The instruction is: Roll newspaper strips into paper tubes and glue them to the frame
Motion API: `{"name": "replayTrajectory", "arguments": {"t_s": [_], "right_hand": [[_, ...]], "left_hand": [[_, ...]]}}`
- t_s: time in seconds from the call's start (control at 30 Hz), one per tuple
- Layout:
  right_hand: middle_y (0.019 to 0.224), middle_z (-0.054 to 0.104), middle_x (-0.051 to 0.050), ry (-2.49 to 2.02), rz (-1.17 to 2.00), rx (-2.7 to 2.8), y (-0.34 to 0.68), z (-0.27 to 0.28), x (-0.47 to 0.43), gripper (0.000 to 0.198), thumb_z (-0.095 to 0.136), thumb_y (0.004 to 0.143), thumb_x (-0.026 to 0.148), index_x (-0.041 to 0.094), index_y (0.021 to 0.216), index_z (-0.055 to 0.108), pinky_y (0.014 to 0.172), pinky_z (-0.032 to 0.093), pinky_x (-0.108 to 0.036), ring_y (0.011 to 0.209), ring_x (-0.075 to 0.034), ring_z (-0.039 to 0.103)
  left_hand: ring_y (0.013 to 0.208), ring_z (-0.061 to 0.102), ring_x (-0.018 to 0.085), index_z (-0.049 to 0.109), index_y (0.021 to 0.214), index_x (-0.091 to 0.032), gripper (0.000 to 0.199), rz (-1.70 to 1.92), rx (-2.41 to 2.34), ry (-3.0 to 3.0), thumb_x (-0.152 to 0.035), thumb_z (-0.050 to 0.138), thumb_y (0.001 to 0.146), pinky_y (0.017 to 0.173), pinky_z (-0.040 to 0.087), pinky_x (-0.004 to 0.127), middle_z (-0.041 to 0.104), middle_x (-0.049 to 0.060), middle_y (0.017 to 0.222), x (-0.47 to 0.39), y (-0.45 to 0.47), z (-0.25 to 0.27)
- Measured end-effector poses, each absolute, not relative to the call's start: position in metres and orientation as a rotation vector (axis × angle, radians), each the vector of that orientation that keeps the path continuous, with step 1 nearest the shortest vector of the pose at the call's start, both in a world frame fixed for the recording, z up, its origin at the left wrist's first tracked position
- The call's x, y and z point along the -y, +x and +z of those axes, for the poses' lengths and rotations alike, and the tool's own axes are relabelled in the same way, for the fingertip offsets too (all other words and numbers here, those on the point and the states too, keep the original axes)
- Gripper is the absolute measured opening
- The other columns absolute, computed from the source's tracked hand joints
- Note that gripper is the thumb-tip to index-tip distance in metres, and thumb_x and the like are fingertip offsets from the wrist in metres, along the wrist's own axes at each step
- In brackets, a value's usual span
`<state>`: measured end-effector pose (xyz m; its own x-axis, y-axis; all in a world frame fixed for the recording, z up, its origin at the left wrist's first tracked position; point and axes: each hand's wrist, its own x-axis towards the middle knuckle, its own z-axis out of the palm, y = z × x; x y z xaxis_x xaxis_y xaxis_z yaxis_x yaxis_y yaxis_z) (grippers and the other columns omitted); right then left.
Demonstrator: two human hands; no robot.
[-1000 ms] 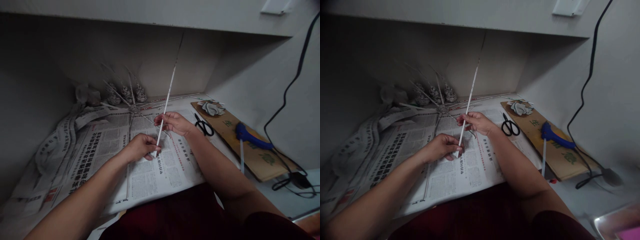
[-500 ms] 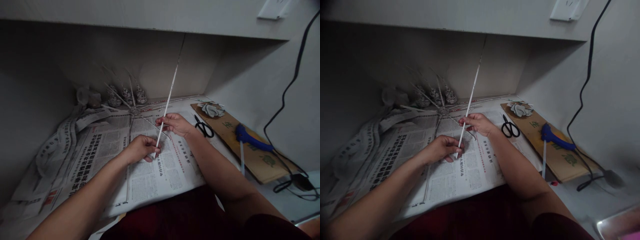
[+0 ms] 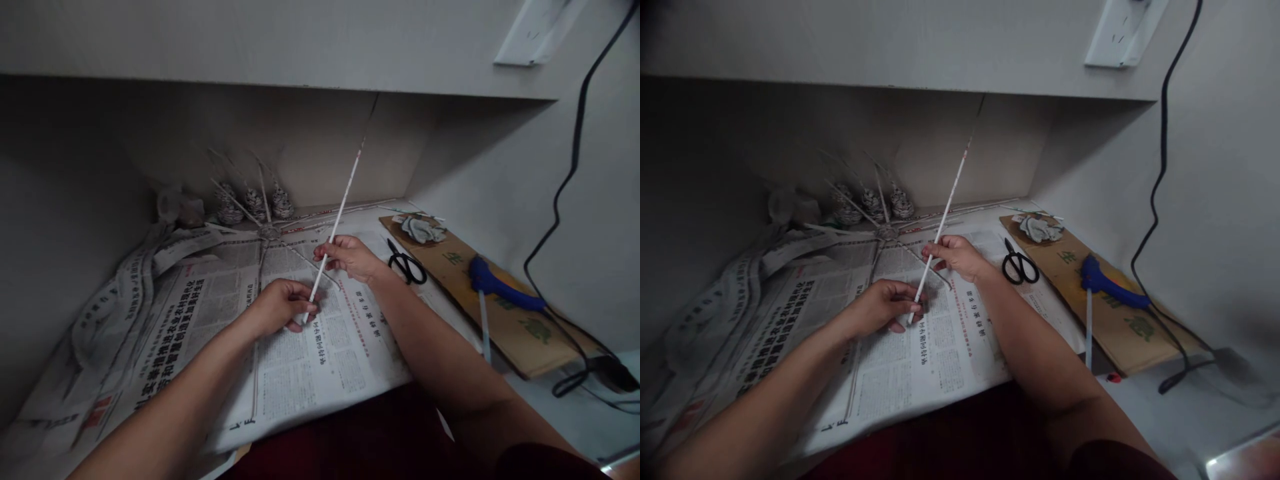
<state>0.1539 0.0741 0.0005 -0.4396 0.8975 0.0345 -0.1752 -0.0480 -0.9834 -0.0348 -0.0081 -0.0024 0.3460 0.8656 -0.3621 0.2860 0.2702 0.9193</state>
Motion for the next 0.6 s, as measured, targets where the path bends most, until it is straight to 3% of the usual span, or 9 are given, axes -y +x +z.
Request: {"name": "replayTrajectory", "arguments": {"t_s": [0.13,0.4,0.6], "right_hand": [[0.094,0.069,-0.007,-0.737,1.702,1.455,0.157,-0.001,-0.075,0.029,0.074,0.073,0.042,0.017,0.088,0.071,0.065,0.049,-0.024,0.089,-0.017,0.063],[0.079,0.067,-0.004,-0.838,1.590,1.270,0.149,-0.003,-0.078,0.032,0.082,0.061,0.041,0.016,0.072,0.066,0.056,0.044,-0.022,0.072,-0.013,0.059],[0.079,0.066,-0.003,-0.841,1.542,1.260,0.149,-0.003,-0.079,0.034,0.081,0.060,0.044,0.017,0.072,0.064,0.053,0.043,-0.022,0.071,-0.013,0.059]], "left_hand": [[0.071,0.063,0.019,0.068,0.099,-0.012,0.032,0.567,-1.204,1.309,-0.026,0.069,0.070,0.047,0.051,0.025,0.069,0.009,0.081,0.006,-0.038,-0.004],[0.060,0.056,0.015,0.069,0.098,-0.014,0.031,0.602,-1.302,1.382,-0.025,0.065,0.070,0.043,0.042,0.022,0.067,0.005,0.073,0.002,-0.041,-0.006],[0.062,0.054,0.013,0.073,0.086,-0.013,0.023,0.809,-1.275,1.470,-0.019,0.070,0.064,0.059,0.040,0.024,0.069,0.004,0.071,-0.005,-0.046,-0.014]]}}
